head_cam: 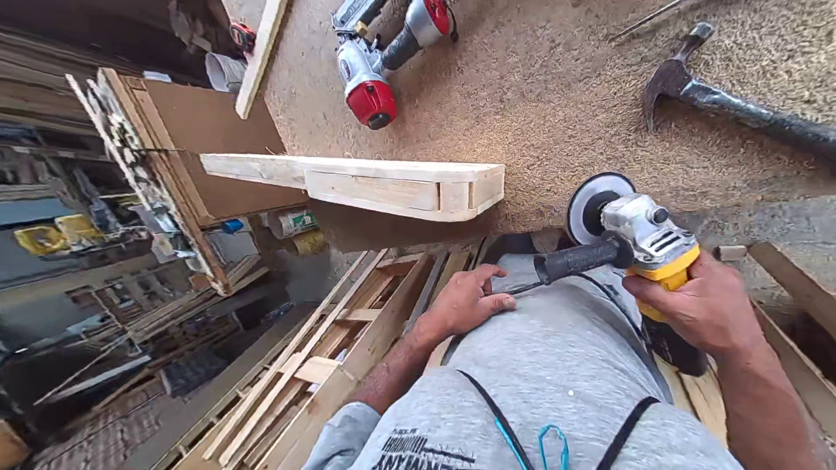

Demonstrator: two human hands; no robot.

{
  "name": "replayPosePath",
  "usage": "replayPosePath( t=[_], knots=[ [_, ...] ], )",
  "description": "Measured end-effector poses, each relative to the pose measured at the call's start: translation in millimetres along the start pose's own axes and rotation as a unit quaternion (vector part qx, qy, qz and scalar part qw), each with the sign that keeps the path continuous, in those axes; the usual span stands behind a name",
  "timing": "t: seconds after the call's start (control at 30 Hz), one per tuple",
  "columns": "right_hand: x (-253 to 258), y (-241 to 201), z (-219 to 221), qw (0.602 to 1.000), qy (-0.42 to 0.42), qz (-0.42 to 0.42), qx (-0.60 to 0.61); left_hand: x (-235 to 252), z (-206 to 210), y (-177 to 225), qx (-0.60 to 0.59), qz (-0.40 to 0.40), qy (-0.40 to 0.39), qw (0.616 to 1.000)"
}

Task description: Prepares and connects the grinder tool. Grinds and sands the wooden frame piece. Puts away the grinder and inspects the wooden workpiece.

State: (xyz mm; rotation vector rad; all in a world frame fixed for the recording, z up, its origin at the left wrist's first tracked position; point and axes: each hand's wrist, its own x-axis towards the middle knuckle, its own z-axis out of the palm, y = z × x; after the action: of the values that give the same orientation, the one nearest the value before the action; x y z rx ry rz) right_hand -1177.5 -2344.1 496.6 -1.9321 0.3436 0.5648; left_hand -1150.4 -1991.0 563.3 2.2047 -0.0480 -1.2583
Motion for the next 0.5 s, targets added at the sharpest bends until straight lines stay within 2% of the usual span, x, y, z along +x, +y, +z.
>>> replayPosePath(
  t=[0.13, 0.3, 0.43, 0.5],
  knots=[
    [11, -16, -14, 0.996, 0.003, -0.047, 0.073, 8, 29, -40, -0.031, -0.063, 0.079, 0.994],
    [17, -30, -12, 0.987, -0.043, -0.080, 0.133, 15, 67, -70, -0.081, -0.066, 0.143, 0.984],
    [6, -34, -2, 0.979, -0.034, -0.098, 0.177, 25, 89, -95, -0.083, -0.059, 0.116, 0.988],
    [0, -36, -1, 0.971, -0.022, -0.122, 0.206, 32, 96, -109, -0.059, -0.062, 0.070, 0.994]
  ],
)
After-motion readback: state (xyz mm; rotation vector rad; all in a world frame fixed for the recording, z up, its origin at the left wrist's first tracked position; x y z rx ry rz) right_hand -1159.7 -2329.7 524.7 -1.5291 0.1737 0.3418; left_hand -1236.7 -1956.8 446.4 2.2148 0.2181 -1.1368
